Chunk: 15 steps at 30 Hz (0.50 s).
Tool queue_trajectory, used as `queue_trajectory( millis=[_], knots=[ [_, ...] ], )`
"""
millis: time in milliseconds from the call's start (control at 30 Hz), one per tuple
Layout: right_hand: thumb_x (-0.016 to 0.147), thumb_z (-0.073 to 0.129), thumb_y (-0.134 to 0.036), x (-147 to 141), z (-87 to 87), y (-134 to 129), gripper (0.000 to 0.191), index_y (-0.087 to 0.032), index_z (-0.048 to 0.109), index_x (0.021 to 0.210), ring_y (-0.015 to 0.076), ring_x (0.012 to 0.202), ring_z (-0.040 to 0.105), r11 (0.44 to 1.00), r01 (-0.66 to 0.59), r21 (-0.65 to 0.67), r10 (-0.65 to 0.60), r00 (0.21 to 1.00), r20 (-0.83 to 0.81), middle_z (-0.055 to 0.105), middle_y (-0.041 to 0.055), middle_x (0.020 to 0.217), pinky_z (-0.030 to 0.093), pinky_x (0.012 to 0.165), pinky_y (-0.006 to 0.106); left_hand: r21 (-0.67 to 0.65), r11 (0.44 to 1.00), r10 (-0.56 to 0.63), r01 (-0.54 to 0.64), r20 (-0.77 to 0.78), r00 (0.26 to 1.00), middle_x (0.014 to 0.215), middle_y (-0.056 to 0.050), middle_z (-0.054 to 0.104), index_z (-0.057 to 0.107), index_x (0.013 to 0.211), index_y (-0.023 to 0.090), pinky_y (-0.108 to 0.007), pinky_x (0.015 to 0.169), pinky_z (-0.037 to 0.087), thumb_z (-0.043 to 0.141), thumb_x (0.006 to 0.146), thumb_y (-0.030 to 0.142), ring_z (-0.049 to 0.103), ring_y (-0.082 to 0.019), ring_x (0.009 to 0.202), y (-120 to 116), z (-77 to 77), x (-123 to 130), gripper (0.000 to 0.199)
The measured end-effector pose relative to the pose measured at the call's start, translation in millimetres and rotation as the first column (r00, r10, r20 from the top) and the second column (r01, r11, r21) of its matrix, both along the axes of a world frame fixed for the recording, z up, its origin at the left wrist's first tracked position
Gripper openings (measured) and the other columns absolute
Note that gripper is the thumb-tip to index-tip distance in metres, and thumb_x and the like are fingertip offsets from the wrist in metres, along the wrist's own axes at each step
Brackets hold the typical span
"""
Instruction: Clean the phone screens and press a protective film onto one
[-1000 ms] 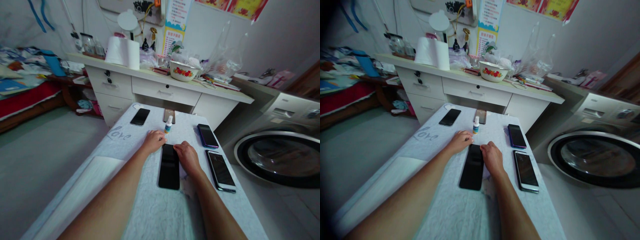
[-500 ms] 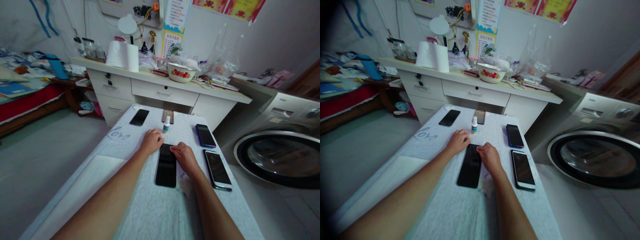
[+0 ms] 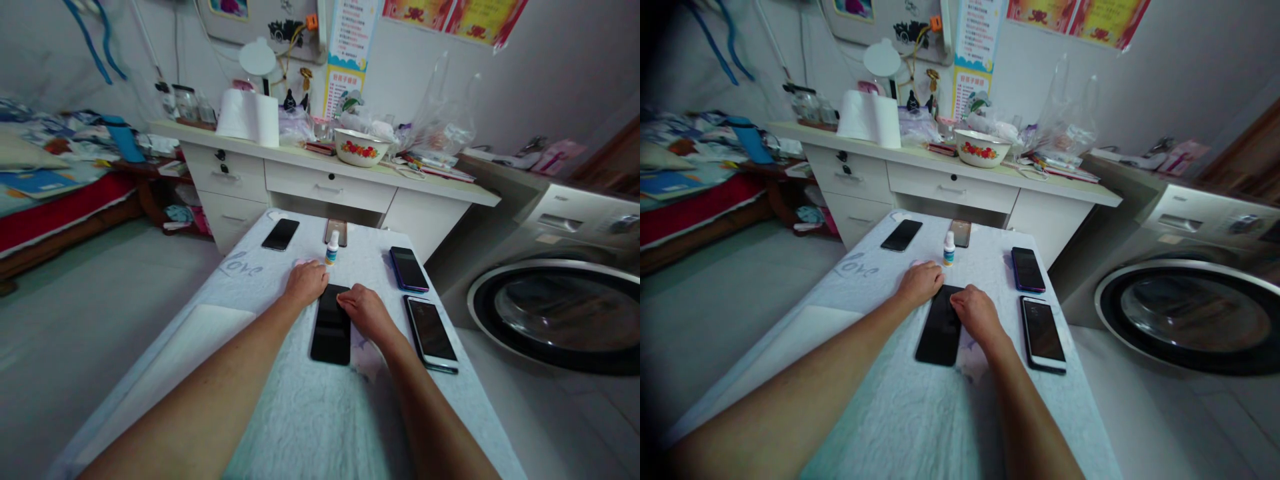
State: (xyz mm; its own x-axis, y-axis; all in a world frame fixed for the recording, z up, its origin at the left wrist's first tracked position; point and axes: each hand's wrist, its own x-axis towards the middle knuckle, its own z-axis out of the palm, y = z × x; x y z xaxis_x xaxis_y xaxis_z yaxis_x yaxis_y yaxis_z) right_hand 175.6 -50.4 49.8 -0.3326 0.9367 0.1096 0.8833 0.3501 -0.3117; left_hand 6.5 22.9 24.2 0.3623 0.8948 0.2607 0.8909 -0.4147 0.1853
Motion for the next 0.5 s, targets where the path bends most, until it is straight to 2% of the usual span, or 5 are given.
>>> queue_trajectory(
  millis=[67, 167, 267, 367, 500],
  knots=[
    [0.094, 0.054, -0.018, 1.5, 1.5, -2.9, 0.023, -0.020, 0.074, 0.082, 0.0142, 0.079, 0.059, 0.999, -0.039, -0.014, 0.039, 0.999, -0.009, 0.062, 0.0029, 0.080, 0.036, 0.070, 0.023, -0.029, 1.000, 0.005, -0.004, 0.025, 1.000, 0.100, -0.012, 0.069, 0.070, 0.090, 0.015, -0.040, 0.094, 0.042, 0.041, 0.094, 0.029, 0.063, -0.024, 0.096, 0.7, 0.2, 0.1, 0.033],
    [0.094, 0.054, -0.017, 4.9, 1.3, -8.7, 0.023, -0.020, 0.073, 0.082, 0.0141, 0.080, 0.058, 0.996, -0.083, -0.024, 0.082, 0.996, -0.044, 0.063, 0.0028, 0.080, 0.036, 0.071, 0.023, -0.145, 0.989, 0.021, -0.009, 0.083, 0.996, 0.105, -0.014, 0.068, 0.069, 0.091, 0.014, -0.039, 0.096, 0.041, 0.038, 0.094, 0.027, 0.062, -0.024, 0.102, 2.8, 3.6, -1.2, 0.035],
    [0.094, 0.055, -0.018, 8.8, -1.5, -16.4, 0.021, -0.021, 0.075, 0.088, 0.0140, 0.079, 0.059, 0.995, -0.096, -0.028, 0.093, 0.992, -0.090, 0.064, 0.0028, 0.081, 0.037, 0.070, 0.023, -0.269, 0.963, 0.054, -0.022, 0.111, 0.992, 0.100, -0.015, 0.070, 0.069, 0.087, 0.011, -0.035, 0.088, 0.044, 0.039, 0.090, 0.020, 0.062, -0.024, 0.099, -0.7, 11.4, -8.4, 0.032],
    [0.095, 0.055, -0.019, 11.8, -4.8, -24.8, 0.021, -0.022, 0.075, 0.095, 0.0137, 0.078, 0.059, 0.998, -0.068, -0.017, 0.064, 0.984, -0.165, 0.063, 0.0024, 0.081, 0.038, 0.068, 0.023, -0.354, 0.935, 0.056, -0.008, 0.126, 0.990, 0.084, -0.010, 0.071, 0.068, 0.078, 0.013, -0.029, 0.073, 0.044, 0.041, 0.087, 0.019, 0.064, -0.020, 0.081, -18.7, 21.3, -23.7, 0.030],
    [0.095, 0.056, -0.021, 14.5, -7.4, -31.8, 0.021, -0.022, 0.077, 0.096, 0.0140, 0.076, 0.060, 1.000, -0.013, -0.010, 0.010, 0.970, -0.245, 0.062, 0.0025, 0.079, 0.041, 0.068, 0.023, -0.505, 0.848, 0.014, 0.161, 0.325, 0.946, 0.076, -0.005, 0.069, 0.066, 0.073, 0.015, -0.026, 0.065, 0.040, 0.045, 0.082, 0.026, 0.061, -0.017, 0.074, -62.2, 30.0, -46.3, 0.026]
  ],
)
